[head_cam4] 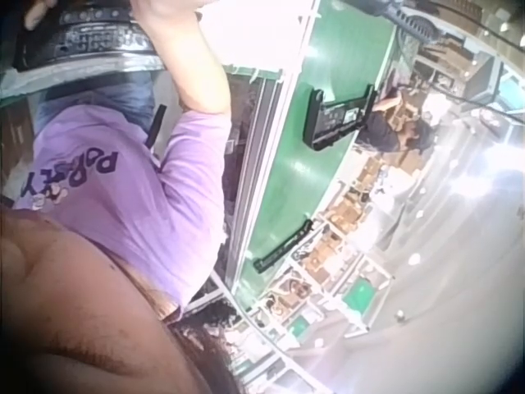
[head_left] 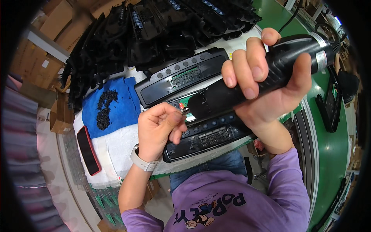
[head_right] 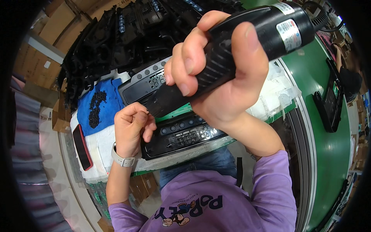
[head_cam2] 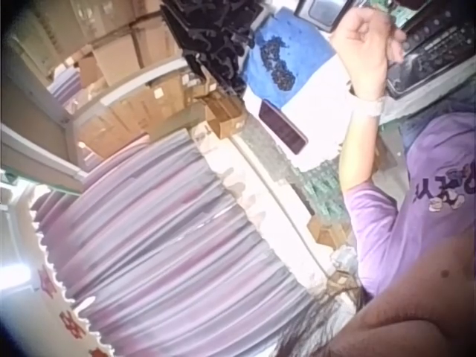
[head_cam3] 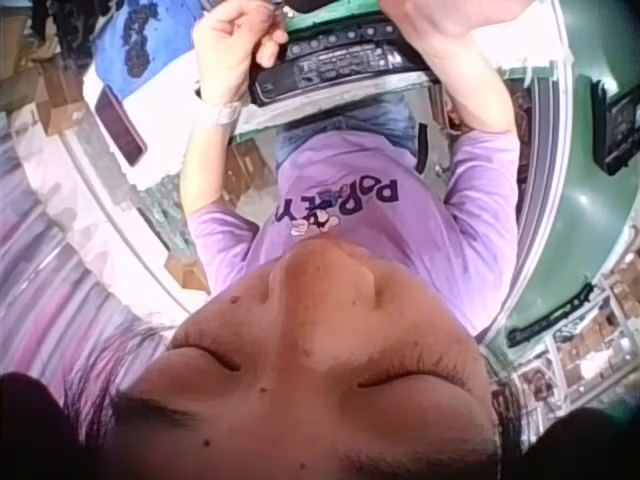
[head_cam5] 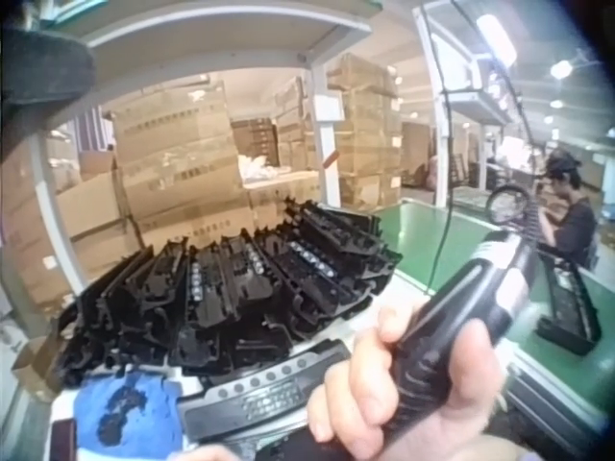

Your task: Install green circuit boards onto toner cartridge housings and secure them with screws using an electric screwdriver.

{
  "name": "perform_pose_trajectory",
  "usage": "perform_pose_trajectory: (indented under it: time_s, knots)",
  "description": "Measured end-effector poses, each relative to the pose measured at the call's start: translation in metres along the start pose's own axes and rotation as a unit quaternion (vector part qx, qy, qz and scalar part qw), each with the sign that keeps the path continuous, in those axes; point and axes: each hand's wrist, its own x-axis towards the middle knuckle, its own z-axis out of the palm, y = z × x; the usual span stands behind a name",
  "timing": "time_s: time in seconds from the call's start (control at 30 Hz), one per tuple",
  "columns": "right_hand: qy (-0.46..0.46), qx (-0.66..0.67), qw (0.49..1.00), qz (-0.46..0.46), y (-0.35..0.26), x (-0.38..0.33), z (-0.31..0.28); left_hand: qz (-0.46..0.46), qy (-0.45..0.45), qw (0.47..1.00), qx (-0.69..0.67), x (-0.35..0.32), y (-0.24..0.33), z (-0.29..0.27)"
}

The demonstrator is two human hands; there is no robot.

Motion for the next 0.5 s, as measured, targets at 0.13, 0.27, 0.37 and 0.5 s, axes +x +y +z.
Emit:
perform_pose_trajectory:
  time_s: [0.13,0.27,0.37,0.5]
  knots:
    - [-0.061,-0.048,0.996,0.039,-0.013,0.013,-0.014,0.059,-0.026,0.998,0.003,0.009,-0.006,-0.01]
    - [-0.119,-0.185,0.97,0.105,-0.027,0.006,-0.026,0.06,0.062,0.993,-0.085,0.01,0.002,-0.019]
    - [-0.078,-0.205,0.969,0.111,-0.022,-0.006,-0.023,0.042,0.071,0.995,-0.054,0.013,0.001,-0.026]
    - [-0.06,-0.181,0.974,0.126,-0.015,-0.006,-0.018,0.033,0.081,0.994,-0.064,0.014,-0.001,-0.023]
